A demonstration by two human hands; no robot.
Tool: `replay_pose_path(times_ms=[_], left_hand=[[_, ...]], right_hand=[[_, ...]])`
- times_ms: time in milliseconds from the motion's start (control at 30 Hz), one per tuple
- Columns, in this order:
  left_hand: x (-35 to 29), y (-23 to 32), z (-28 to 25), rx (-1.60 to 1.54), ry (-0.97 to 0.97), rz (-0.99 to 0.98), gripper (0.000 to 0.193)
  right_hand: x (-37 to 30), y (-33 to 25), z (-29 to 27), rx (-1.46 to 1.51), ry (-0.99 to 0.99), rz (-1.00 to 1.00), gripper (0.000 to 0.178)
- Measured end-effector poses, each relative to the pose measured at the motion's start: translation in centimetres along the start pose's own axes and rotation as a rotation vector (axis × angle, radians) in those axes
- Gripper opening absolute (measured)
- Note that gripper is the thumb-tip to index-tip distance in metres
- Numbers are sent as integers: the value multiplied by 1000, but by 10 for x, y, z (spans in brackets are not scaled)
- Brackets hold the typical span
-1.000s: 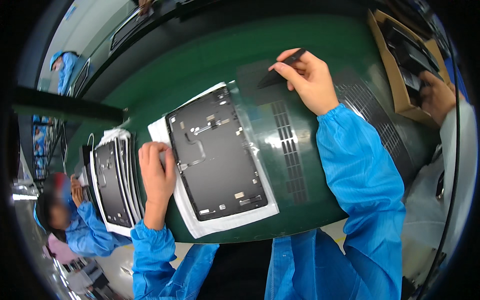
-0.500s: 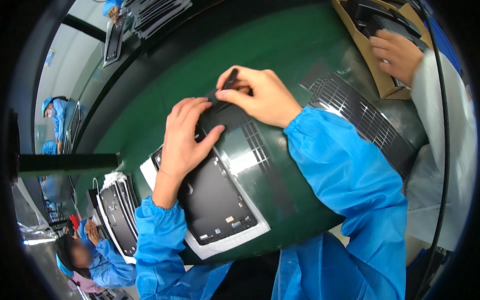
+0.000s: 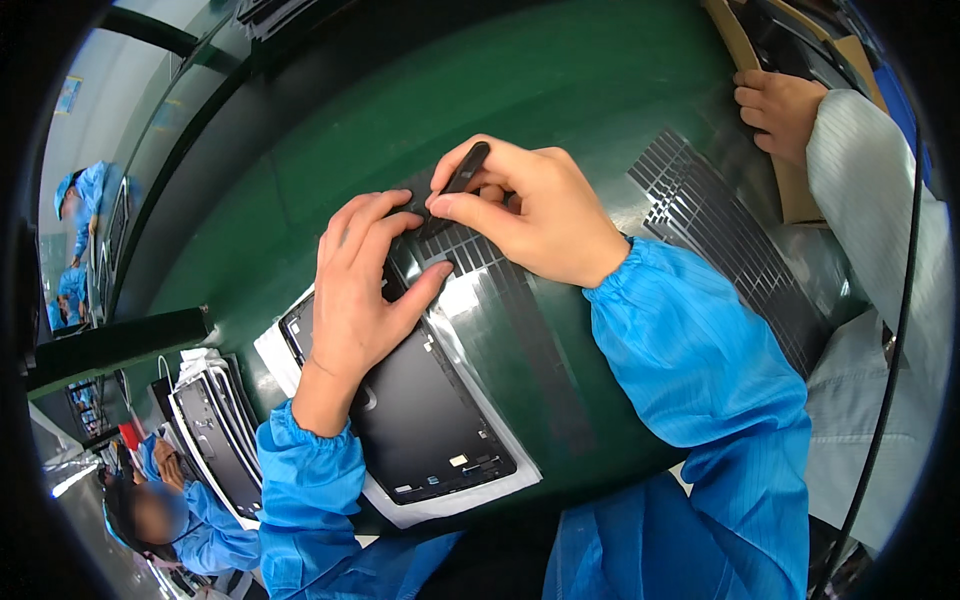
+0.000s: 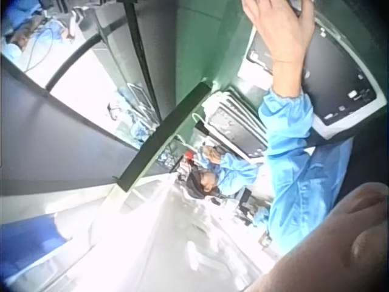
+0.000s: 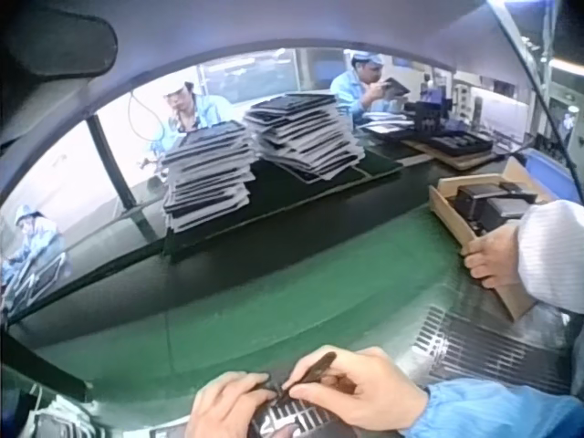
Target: The worker is seen assembling internal components onto tablet screens using a precision tool on a factory assembly line.
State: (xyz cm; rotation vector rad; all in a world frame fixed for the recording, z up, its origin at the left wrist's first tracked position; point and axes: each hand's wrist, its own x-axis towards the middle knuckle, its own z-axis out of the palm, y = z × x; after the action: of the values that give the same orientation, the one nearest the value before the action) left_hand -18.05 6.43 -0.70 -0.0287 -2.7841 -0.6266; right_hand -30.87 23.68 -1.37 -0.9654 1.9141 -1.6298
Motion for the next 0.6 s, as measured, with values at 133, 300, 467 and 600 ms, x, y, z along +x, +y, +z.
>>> replay_pose_path(times_ms=[133,300,467,600], left_hand=[[-1,-2,0,-14,16,4,40],[-2,-1,0,-20,35,5,39],[-2,-2,0,-33,43,-2,38],[-2,-4,1,-41,45,0,36]], right_hand=[[0,-1,2,-41,-17,22,14],[0,0,2,34,5,-12,15],[2,7,6,93,36,-35,12],[4,9,7,194,127,-80,10]])
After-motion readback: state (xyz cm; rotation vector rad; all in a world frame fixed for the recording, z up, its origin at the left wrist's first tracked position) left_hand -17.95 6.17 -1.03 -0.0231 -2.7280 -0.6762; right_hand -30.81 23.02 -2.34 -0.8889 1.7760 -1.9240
